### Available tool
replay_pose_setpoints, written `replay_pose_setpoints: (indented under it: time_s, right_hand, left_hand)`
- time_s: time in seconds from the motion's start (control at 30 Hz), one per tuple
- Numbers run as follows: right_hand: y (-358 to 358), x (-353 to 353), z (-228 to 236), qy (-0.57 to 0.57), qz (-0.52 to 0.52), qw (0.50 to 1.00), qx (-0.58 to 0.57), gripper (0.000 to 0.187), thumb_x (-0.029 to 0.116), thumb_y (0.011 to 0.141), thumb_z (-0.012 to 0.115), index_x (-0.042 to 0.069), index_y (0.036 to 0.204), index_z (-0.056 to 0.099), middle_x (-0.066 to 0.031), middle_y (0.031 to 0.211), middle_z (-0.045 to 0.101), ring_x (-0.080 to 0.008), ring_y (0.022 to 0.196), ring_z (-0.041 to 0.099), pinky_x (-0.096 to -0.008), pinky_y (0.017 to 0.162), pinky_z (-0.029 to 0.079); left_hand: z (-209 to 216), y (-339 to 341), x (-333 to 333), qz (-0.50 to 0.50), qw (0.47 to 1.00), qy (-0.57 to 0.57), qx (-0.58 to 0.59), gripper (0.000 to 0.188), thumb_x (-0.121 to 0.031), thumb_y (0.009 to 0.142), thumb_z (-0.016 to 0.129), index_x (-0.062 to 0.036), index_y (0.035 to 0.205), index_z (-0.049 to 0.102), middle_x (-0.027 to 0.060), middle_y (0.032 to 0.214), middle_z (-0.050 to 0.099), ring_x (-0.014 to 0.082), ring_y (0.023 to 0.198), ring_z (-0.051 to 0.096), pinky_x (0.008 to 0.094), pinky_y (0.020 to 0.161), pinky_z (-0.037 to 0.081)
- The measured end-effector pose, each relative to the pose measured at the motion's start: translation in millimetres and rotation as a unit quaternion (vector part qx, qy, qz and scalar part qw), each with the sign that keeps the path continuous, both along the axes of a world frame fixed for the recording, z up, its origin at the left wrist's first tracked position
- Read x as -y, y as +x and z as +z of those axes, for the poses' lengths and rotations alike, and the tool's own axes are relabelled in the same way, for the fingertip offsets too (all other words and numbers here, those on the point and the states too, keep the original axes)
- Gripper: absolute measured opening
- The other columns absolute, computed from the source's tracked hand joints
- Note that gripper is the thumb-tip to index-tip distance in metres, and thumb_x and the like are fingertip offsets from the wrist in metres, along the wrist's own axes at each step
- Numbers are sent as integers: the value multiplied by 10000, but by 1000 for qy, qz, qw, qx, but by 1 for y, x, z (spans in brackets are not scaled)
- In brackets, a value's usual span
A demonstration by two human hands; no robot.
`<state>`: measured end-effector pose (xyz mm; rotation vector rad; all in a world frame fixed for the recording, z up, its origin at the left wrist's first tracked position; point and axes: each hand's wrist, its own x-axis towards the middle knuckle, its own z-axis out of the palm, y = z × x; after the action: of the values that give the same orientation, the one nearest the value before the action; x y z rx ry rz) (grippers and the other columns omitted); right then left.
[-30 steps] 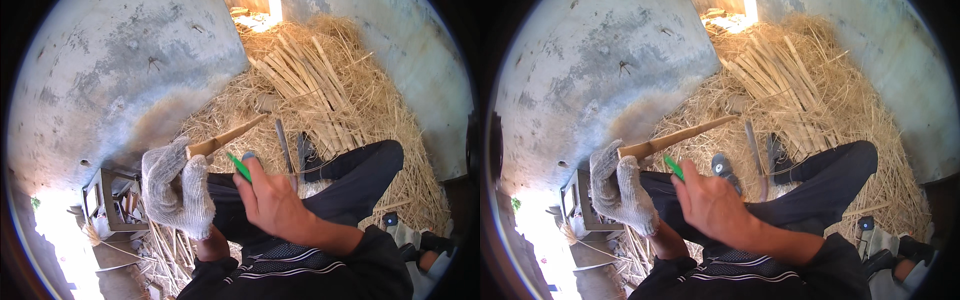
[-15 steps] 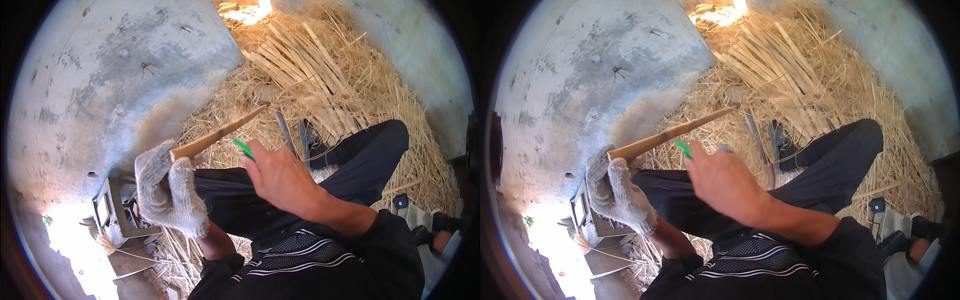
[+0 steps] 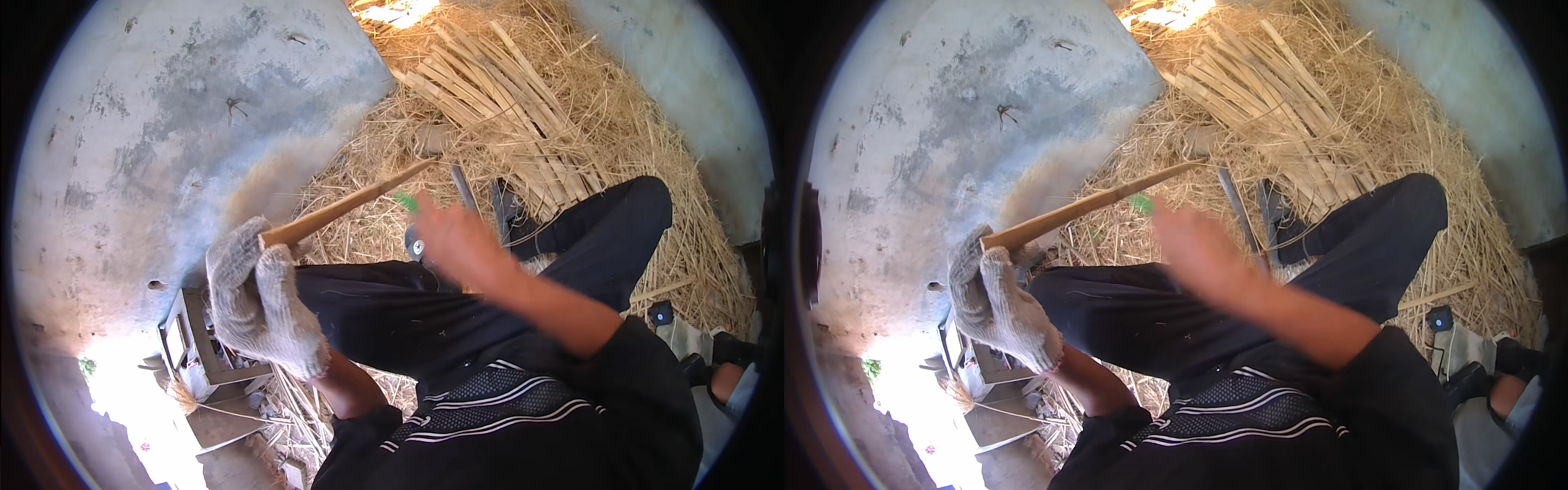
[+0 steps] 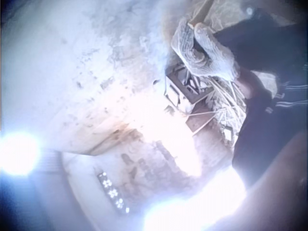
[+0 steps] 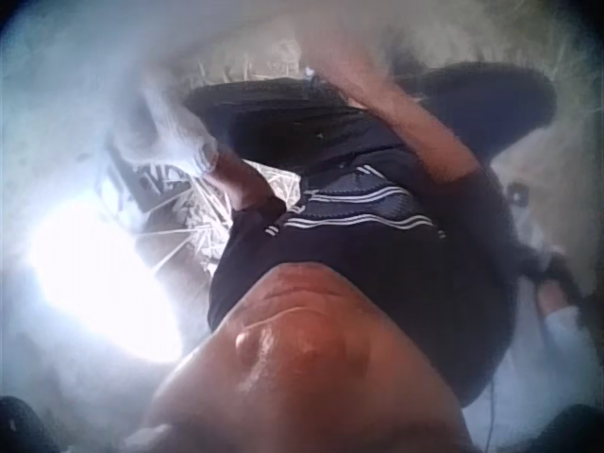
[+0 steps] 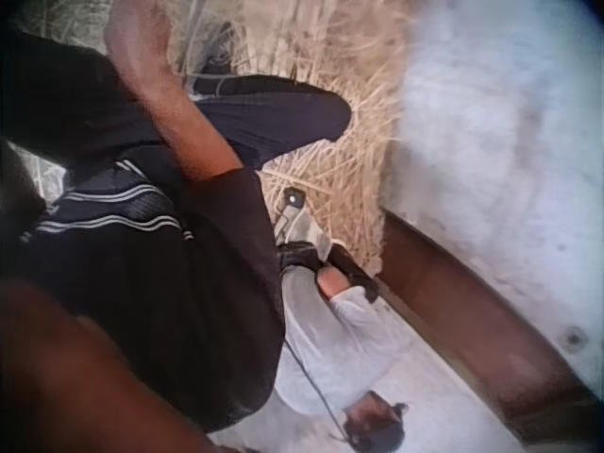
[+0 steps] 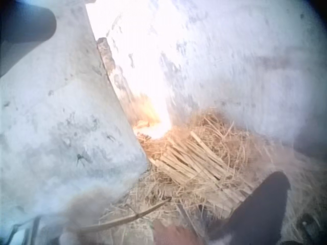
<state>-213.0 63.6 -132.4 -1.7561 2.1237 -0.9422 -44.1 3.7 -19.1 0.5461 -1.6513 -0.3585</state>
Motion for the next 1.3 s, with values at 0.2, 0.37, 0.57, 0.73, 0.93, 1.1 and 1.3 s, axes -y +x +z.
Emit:
replay_pose_setpoints:
  time_s: [0.2,0.37,0.57,0.73,0.93,1.1,1.3]
  right_hand:
    - [-53,-15,-51,124,-77,986,80,292,222,1002,487,-30,1143,532,-234,672,630,-403,629,658,-476,586,519]
    - [-1,-45,83,-62,110,962,241,254,248,1006,490,-1,1060,497,-191,565,570,-405,512,598,-499,487,459]
    - [24,-43,70,30,29,984,173,239,193,970,579,-25,1038,507,-193,542,546,-402,508,598,-470,462,453]
    - [29,-57,100,-76,104,976,175,223,177,960,592,-22,983,494,-176,528,546,-348,481,611,-443,436,454]
    - [23,-36,71,-23,7,997,70,238,223,973,570,-5,993,505,-172,564,579,-351,492,621,-452,446,486]
    - [39,-59,95,-123,91,977,151,224,184,953,599,-18,1014,524,-164,531,524,-357,466,592,-477,445,457]
    - [26,-48,76,-28,36,986,163,212,158,956,599,-22,1037,519,-190,554,546,-369,480,596,-465,447,443]
  left_hand:
    - [-6,0,3,-15,999,13,-30,152,-26,870,663,45,1003,648,189,969,642,259,869,630,322,591,631]
    - [-8,-2,-1,25,999,-23,-2,163,-63,879,671,44,1001,652,181,934,648,254,836,615,307,571,597]
    - [-2,-5,-6,21,998,-40,40,207,-118,841,722,46,961,686,156,851,683,267,834,628,366,697,547]
    - [-5,-4,-7,13,997,-54,46,213,-114,789,742,47,922,701,153,860,698,285,836,639,403,766,525]
    - [0,-9,-13,29,1000,-6,10,202,-85,789,739,54,930,697,158,872,698,278,836,647,381,746,538]
    - [-4,-7,-11,15,998,-50,35,171,-39,782,735,48,926,701,163,884,697,256,822,651,343,683,557]
    - [-2,-8,-18,24,999,-32,14,186,-33,749,760,38,913,706,168,849,710,263,776,656,363,693,542]
